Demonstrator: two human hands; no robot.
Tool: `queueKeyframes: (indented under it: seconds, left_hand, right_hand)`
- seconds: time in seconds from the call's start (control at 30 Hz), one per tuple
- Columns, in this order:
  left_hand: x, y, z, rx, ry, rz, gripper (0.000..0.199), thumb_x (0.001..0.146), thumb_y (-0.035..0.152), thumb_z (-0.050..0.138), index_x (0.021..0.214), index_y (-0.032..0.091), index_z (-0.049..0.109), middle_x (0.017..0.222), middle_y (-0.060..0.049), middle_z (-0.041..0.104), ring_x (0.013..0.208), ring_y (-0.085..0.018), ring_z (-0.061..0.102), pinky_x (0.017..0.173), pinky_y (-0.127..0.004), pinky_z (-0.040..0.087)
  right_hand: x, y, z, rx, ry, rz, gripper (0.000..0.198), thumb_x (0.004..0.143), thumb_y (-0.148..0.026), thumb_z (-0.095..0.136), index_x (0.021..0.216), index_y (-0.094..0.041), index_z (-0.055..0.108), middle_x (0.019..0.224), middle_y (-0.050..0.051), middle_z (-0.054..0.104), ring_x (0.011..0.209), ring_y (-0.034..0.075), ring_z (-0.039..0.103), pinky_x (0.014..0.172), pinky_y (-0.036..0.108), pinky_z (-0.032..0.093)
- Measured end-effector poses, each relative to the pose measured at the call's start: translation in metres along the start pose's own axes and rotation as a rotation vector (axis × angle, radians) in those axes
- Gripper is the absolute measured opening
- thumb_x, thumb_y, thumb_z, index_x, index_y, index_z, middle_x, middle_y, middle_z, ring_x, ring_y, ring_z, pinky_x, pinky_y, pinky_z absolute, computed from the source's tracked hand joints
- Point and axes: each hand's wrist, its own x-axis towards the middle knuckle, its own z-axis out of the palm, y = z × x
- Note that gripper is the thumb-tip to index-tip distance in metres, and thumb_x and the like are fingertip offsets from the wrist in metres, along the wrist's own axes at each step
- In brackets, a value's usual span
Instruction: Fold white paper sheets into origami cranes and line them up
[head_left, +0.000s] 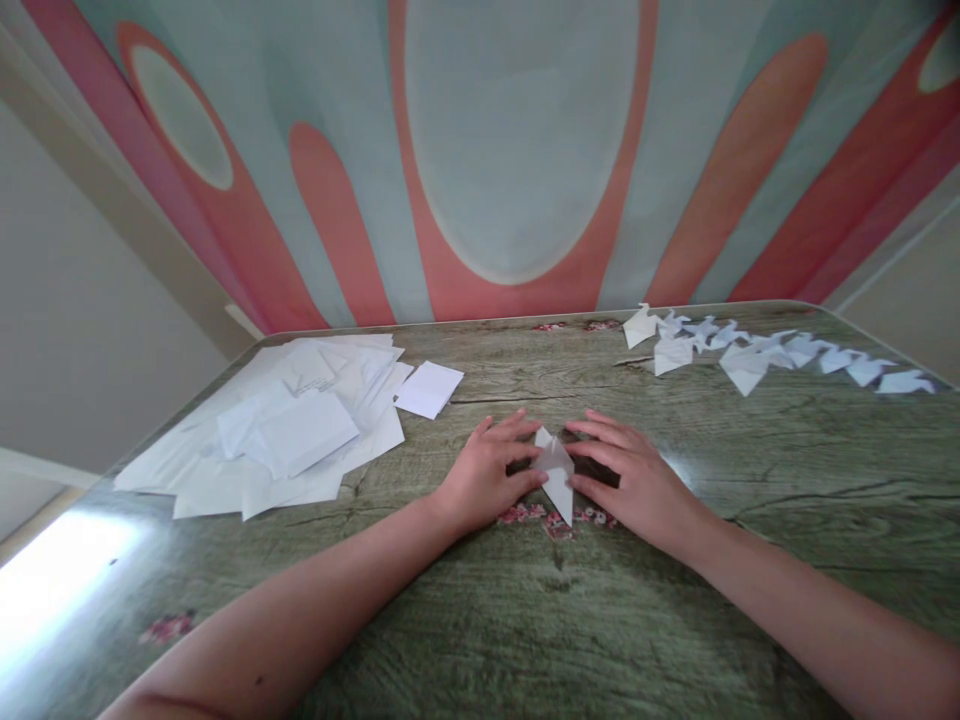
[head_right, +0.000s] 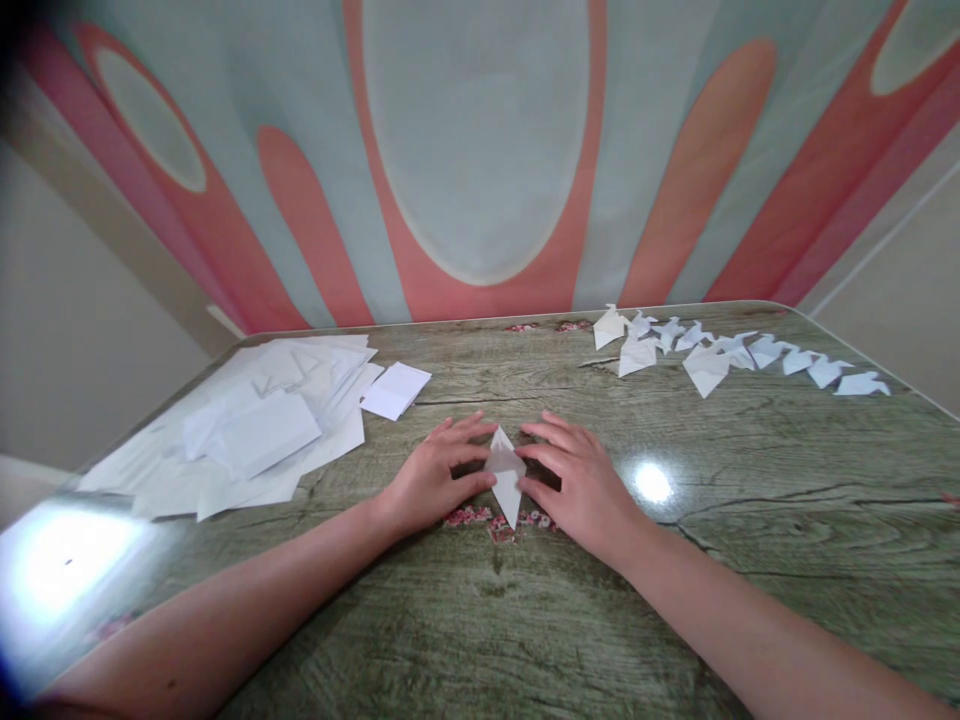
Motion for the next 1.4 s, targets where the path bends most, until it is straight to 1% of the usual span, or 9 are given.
queueKeyframes:
  seconds: [0.1, 0.3, 0.43, 0.77, 0.83, 0.93, 1.0, 1.17, 1.4]
  left_hand:
    - [0.004, -0.002, 0.003, -0.017, 0.037, 0.0, 0.013, 0.085, 0.026, 0.063, 0.093, 0.031, 0.073, 0.124, 0.001, 0.066, 0.128, -0.023, 0.05, 0.112, -0.054, 0.023]
    - [0.008, 0.004, 0.011, -0.059, 0.139, 0.017, 0.005, 0.08, 0.021, 0.068, 0.079, 0.026, 0.071, 0.114, 0.001, 0.07, 0.119, -0.023, 0.057, 0.11, -0.05, 0.028]
    - [0.01, 0.004, 0.011, -0.105, 0.172, 0.029, 0.009, 0.075, 0.023, 0.073, 0.069, 0.022, 0.067, 0.108, -0.001, 0.072, 0.114, -0.023, 0.059, 0.105, -0.041, 0.037]
    - [0.01, -0.001, 0.003, -0.153, 0.126, 0.015, 0.007, 0.075, 0.022, 0.073, 0.07, 0.022, 0.068, 0.107, -0.001, 0.072, 0.113, -0.023, 0.059, 0.104, -0.04, 0.038]
    - [0.009, 0.0, 0.003, -0.151, 0.14, 0.02, 0.005, 0.074, 0.022, 0.074, 0.075, 0.022, 0.07, 0.11, -0.002, 0.07, 0.113, -0.022, 0.058, 0.104, -0.04, 0.038]
    - [0.008, 0.003, 0.004, -0.127, 0.193, 0.033, 0.016, 0.073, 0.027, 0.076, 0.088, 0.023, 0.072, 0.112, -0.003, 0.068, 0.109, -0.022, 0.058, 0.1, -0.038, 0.041]
    - [0.008, 0.006, 0.006, -0.103, 0.202, 0.04, 0.013, 0.075, 0.031, 0.075, 0.086, 0.023, 0.073, 0.104, -0.004, 0.069, 0.101, -0.022, 0.06, 0.094, -0.036, 0.044]
    - [0.011, 0.007, 0.008, -0.152, 0.129, 0.048, 0.012, 0.078, 0.028, 0.073, 0.07, 0.019, 0.071, 0.078, -0.001, 0.069, 0.078, -0.016, 0.06, 0.078, -0.029, 0.045]
    - [0.014, 0.005, 0.006, -0.212, 0.018, 0.058, 0.009, 0.077, 0.03, 0.073, 0.075, 0.021, 0.075, 0.08, 0.0, 0.07, 0.079, -0.016, 0.061, 0.08, -0.027, 0.044]
  right_hand:
    - [0.004, 0.002, 0.002, 0.042, 0.034, 0.011, 0.015, 0.081, -0.034, 0.068, 0.094, -0.027, 0.07, 0.122, 0.001, 0.065, 0.125, 0.027, 0.048, 0.104, 0.051, 0.038]
    - [0.008, -0.002, 0.008, 0.095, 0.081, 0.007, 0.002, 0.078, -0.026, 0.07, 0.079, -0.025, 0.069, 0.114, 0.002, 0.068, 0.116, 0.025, 0.054, 0.099, 0.048, 0.041]
    - [0.009, 0.0, 0.006, 0.102, 0.082, 0.055, 0.008, 0.075, -0.024, 0.073, 0.071, -0.023, 0.066, 0.11, 0.002, 0.069, 0.111, 0.025, 0.056, 0.097, 0.046, 0.042]
    - [0.007, 0.004, 0.0, 0.101, 0.035, 0.045, 0.007, 0.079, -0.029, 0.068, 0.073, -0.024, 0.069, 0.11, 0.003, 0.067, 0.111, 0.027, 0.056, 0.097, 0.049, 0.042]
    - [0.006, 0.003, 0.0, 0.098, 0.048, 0.051, 0.008, 0.079, -0.029, 0.068, 0.073, -0.024, 0.068, 0.11, 0.004, 0.067, 0.113, 0.027, 0.055, 0.097, 0.05, 0.041]
    - [0.005, 0.0, 0.002, 0.092, 0.064, 0.037, 0.008, 0.079, -0.029, 0.069, 0.074, -0.023, 0.068, 0.111, 0.004, 0.067, 0.115, 0.027, 0.054, 0.097, 0.05, 0.041]
    - [0.005, -0.003, 0.002, 0.105, 0.064, 0.008, 0.01, 0.08, -0.03, 0.069, 0.074, -0.023, 0.068, 0.11, 0.005, 0.067, 0.115, 0.027, 0.053, 0.098, 0.049, 0.041]
    - [0.005, -0.012, -0.007, 0.28, 0.087, -0.012, 0.014, 0.09, -0.03, 0.057, 0.086, -0.024, 0.07, 0.103, 0.004, 0.068, 0.107, 0.022, 0.057, 0.096, 0.043, 0.044]
    - [0.009, -0.015, -0.015, 0.457, 0.02, 0.067, 0.011, 0.086, -0.031, 0.063, 0.084, -0.024, 0.071, 0.09, 0.003, 0.07, 0.093, 0.021, 0.062, 0.088, 0.037, 0.048]
